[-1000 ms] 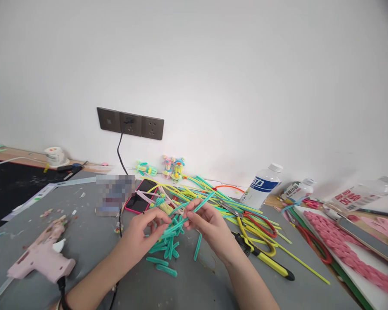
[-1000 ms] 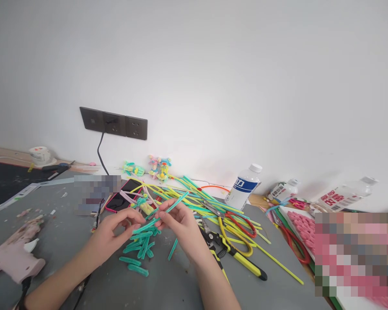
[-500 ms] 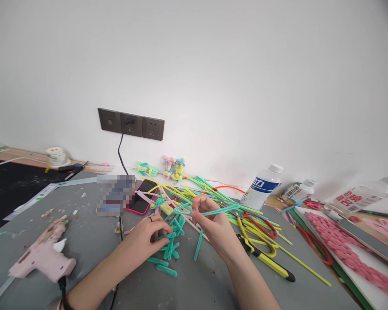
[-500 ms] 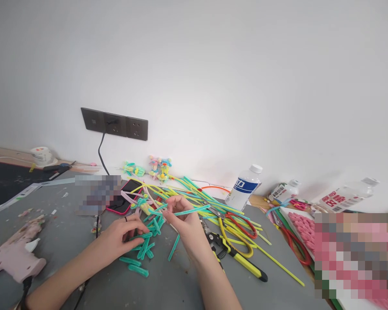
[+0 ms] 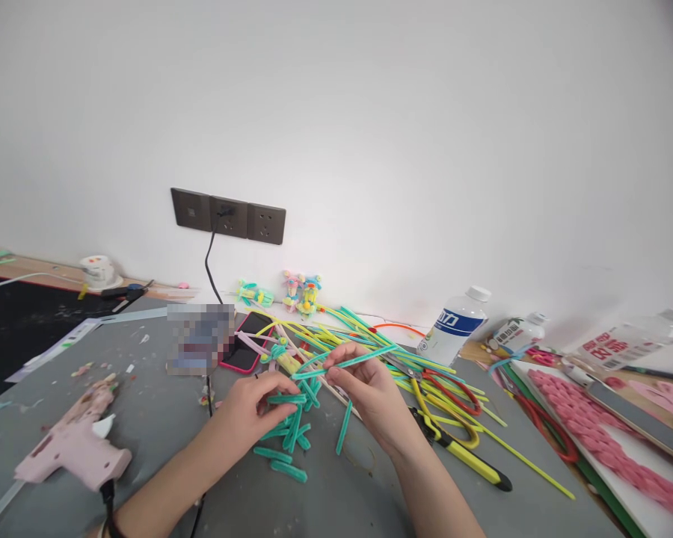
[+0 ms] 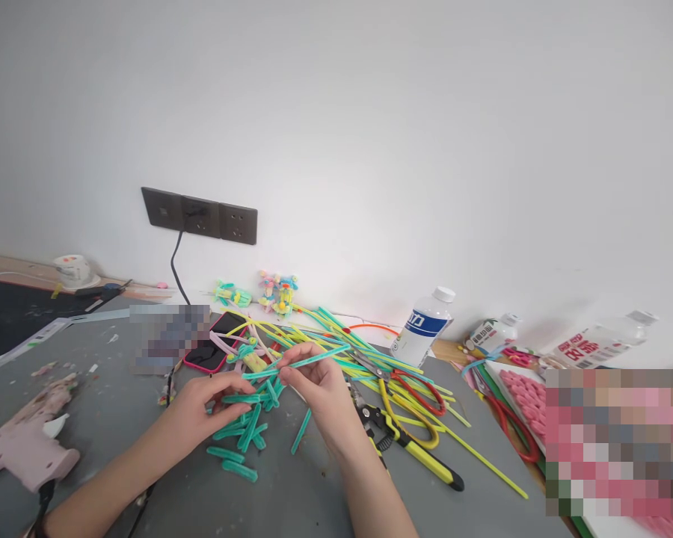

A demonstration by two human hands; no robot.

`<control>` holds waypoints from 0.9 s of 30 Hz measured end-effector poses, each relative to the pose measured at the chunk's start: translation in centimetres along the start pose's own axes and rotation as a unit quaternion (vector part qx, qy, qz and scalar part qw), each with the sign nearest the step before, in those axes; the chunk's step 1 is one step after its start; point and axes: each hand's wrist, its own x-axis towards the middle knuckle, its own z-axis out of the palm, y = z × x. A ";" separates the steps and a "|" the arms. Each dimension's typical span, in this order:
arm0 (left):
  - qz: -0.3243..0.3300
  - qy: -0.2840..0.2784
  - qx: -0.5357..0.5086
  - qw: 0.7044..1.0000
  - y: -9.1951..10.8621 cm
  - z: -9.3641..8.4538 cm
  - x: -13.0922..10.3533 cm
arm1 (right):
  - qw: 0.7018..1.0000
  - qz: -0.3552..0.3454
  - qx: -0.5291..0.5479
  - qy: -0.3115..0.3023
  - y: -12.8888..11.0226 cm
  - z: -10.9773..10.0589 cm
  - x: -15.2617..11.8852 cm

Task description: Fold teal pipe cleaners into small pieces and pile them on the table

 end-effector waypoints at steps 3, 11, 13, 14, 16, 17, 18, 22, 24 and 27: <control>0.006 0.016 -0.023 1.000 0.3 -0.1 -0.1 | 1.000 0.010 0.008 -0.006 0.1 0.0 -0.1; 0.030 0.029 -0.025 0.999 0.6 -0.2 -0.3 | 0.999 0.019 -0.013 -0.039 -0.1 0.3 -0.1; 0.039 0.036 -0.024 0.998 0.5 -0.2 -0.3 | 0.999 0.020 -0.001 -0.041 -0.1 0.2 -0.1; 0.044 0.039 -0.025 0.998 0.4 -0.1 -0.3 | 0.999 0.021 0.002 -0.040 -0.1 0.2 -0.1; 0.055 0.043 -0.030 0.997 0.4 -0.1 -0.2 | 0.999 0.018 -0.007 -0.032 -0.2 0.2 -0.2; 0.060 0.045 -0.032 0.997 0.5 -0.1 -0.2 | 0.999 0.014 -0.021 -0.029 -0.2 0.2 -0.2; 0.066 0.049 -0.033 0.996 0.5 -0.1 -0.2 | 0.999 0.008 -0.038 -0.028 -0.2 0.2 -0.2; 0.076 0.071 -0.027 0.994 0.9 -0.2 -0.2 | 0.997 -0.003 -0.065 -0.040 -0.3 0.3 -0.3; 0.068 0.083 -0.024 0.994 1.1 -0.3 -0.3 | 0.998 0.006 -0.047 -0.034 -0.2 0.4 -0.4; 0.059 0.093 -0.022 0.994 1.3 -0.4 -0.3 | 1.000 0.013 0.005 -0.008 -0.2 0.4 -0.4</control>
